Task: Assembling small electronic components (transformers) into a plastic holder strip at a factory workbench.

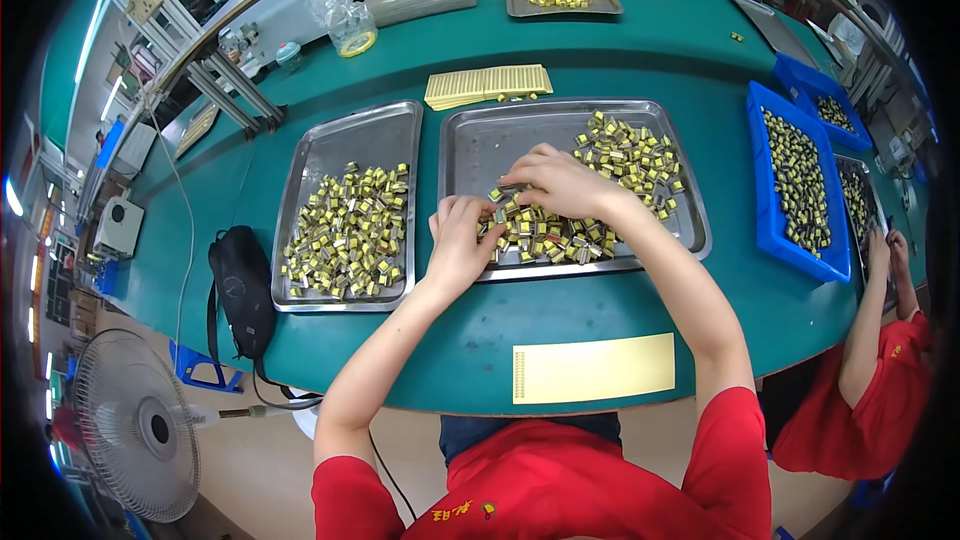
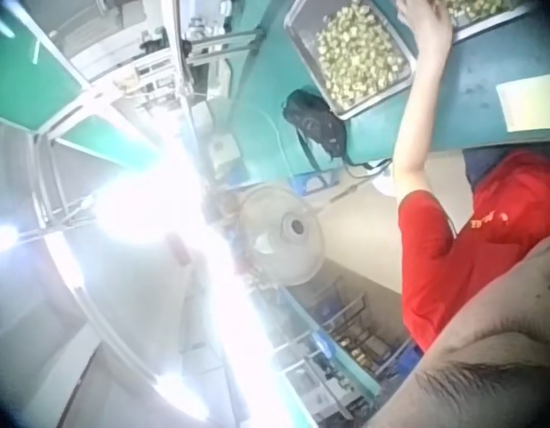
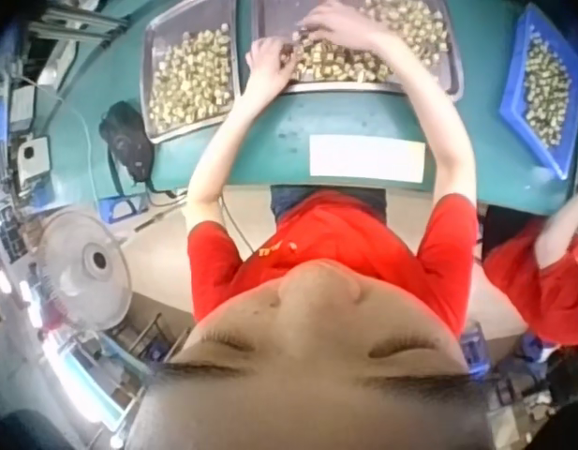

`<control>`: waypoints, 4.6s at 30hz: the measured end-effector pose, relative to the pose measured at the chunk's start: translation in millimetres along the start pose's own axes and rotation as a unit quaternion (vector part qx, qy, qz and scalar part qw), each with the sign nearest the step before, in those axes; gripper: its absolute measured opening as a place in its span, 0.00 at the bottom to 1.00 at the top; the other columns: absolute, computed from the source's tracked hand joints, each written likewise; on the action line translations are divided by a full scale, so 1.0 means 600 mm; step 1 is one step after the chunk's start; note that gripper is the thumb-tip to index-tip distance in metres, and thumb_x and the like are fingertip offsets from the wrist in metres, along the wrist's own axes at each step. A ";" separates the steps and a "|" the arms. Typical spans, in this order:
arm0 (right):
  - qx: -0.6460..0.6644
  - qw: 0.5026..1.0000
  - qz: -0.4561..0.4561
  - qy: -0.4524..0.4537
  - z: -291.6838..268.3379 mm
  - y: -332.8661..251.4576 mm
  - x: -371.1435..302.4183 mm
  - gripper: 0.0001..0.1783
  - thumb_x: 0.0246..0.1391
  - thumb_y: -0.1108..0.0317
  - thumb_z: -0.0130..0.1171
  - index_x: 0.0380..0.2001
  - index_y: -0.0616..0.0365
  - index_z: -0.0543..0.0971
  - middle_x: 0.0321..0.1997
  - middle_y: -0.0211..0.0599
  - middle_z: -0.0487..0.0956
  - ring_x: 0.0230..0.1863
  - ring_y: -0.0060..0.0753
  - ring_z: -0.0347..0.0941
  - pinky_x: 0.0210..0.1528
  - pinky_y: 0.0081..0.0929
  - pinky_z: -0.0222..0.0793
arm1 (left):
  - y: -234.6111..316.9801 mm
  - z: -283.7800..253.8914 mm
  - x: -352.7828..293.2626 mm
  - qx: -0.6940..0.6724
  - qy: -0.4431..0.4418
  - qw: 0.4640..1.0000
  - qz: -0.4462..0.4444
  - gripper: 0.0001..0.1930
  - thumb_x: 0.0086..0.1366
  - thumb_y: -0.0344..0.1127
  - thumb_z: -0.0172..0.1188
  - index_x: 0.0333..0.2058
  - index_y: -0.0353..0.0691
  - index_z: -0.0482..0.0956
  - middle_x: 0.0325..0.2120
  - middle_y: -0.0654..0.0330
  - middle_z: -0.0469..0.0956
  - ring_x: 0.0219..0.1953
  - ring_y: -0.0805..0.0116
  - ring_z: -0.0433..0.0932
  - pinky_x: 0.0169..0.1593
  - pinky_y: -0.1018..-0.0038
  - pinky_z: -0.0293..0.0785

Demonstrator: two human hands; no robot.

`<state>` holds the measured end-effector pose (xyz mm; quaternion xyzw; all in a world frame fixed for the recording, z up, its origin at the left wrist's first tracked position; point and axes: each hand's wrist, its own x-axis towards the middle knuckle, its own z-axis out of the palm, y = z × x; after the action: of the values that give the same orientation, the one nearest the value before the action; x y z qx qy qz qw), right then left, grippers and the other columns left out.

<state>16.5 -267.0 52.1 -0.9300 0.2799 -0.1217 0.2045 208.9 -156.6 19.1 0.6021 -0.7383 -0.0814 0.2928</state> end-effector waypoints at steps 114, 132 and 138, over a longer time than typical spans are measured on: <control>0.099 0.966 0.132 0.201 0.145 -0.247 -0.222 0.17 0.46 0.79 0.63 0.43 0.62 0.77 0.43 0.39 0.77 0.44 0.43 0.73 0.46 0.35 0.72 | 0.106 -0.046 -0.199 -0.179 -0.079 0.980 -0.043 0.23 0.57 0.19 0.59 0.53 0.36 0.72 0.43 0.52 0.75 0.48 0.53 0.74 0.51 0.63 0.69; 0.099 0.965 0.159 0.183 0.129 -0.245 -0.238 0.22 0.47 0.78 0.63 0.49 0.59 0.76 0.42 0.39 0.76 0.45 0.43 0.72 0.46 0.35 0.72 | 0.111 -0.048 -0.194 -0.145 -0.097 0.984 -0.046 0.25 0.56 0.18 0.60 0.54 0.36 0.71 0.44 0.52 0.76 0.47 0.54 0.75 0.51 0.64 0.71; 0.087 0.972 0.186 0.113 0.122 -0.246 -0.259 0.26 0.47 0.68 0.68 0.52 0.56 0.75 0.44 0.37 0.73 0.48 0.43 0.68 0.51 0.37 0.65 | 0.113 -0.050 -0.196 -0.143 -0.097 0.984 -0.050 0.25 0.56 0.18 0.61 0.54 0.36 0.71 0.44 0.52 0.76 0.47 0.53 0.75 0.51 0.64 0.71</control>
<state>-15.5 -43.4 36.2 -0.8204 0.4579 -0.2100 0.2704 180.2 -21.9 36.4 0.5796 -0.7129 -0.2586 0.2981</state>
